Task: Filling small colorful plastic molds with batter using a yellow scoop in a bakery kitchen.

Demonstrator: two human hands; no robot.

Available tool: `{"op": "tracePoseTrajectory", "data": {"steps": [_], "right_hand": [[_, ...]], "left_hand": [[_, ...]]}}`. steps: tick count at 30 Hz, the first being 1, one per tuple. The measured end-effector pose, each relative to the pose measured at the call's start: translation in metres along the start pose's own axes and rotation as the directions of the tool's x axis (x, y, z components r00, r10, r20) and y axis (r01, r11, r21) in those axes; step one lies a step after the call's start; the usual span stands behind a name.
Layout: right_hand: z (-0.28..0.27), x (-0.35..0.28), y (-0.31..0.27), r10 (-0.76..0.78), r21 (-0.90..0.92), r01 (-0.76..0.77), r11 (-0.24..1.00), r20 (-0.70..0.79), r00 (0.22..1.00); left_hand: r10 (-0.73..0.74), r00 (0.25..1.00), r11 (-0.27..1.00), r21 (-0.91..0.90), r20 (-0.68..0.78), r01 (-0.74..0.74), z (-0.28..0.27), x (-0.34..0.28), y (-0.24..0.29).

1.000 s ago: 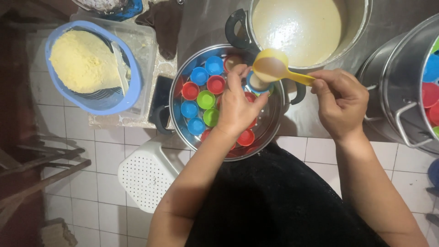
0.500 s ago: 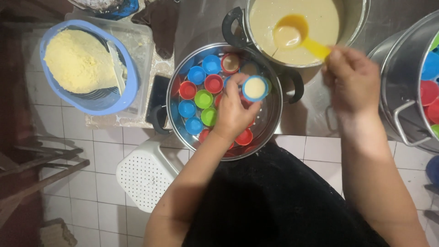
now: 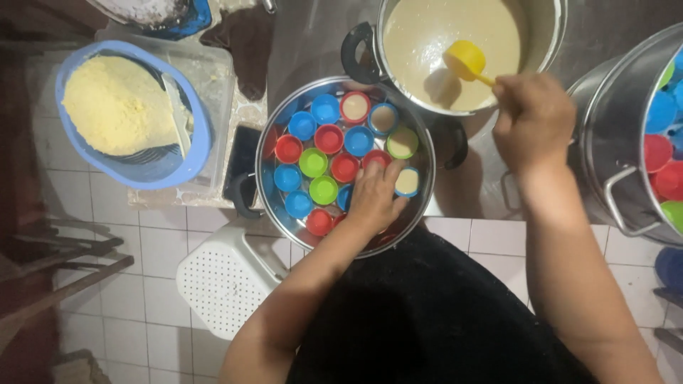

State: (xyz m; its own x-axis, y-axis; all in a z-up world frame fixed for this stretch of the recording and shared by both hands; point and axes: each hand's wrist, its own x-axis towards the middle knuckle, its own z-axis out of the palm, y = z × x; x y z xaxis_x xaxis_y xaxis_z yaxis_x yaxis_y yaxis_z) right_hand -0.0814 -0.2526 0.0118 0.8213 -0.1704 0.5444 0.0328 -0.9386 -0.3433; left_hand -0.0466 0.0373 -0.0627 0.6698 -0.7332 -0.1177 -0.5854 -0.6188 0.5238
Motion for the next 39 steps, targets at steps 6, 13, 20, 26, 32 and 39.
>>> {"op": "tracePoseTrajectory", "data": {"steps": [6, 13, 20, 26, 32, 39], "right_hand": [[0.001, -0.008, -0.012, 0.113, 0.056, -0.113, 0.992, -0.005, 0.994], [0.003, -0.016, -0.022, 0.384, 0.208, -0.377, 0.902, 0.009, 0.923], [0.022, -0.017, -0.032, 0.496, 0.350, -0.462, 0.815, -0.007, 0.868], [0.022, -0.007, -0.035, 0.585, 0.400, -0.569, 0.719, 0.095, 0.806], [0.013, -0.002, -0.038, 0.569, 0.447, -0.566, 0.693, 0.143, 0.810], [0.003, 0.007, -0.037, 0.563, 0.472, -0.587, 0.658, 0.210, 0.799]], "left_hand": [[0.093, 0.994, 0.993, 0.080, -0.060, -0.088, 0.003, 0.003, -0.002], [0.146, 0.933, 0.978, -0.091, -0.329, -0.185, -0.059, 0.029, 0.017], [0.130, 0.917, 0.986, -0.045, -0.378, -0.158, -0.085, 0.182, 0.036], [-0.030, 0.998, 0.991, -0.128, 0.062, 0.037, -0.061, 0.267, 0.048], [-0.112, 0.977, 0.982, -0.127, 0.184, 0.137, -0.066, 0.275, 0.069], [-0.081, 0.967, 0.988, -0.111, 0.243, 0.111, -0.088, 0.279, 0.094]]}}
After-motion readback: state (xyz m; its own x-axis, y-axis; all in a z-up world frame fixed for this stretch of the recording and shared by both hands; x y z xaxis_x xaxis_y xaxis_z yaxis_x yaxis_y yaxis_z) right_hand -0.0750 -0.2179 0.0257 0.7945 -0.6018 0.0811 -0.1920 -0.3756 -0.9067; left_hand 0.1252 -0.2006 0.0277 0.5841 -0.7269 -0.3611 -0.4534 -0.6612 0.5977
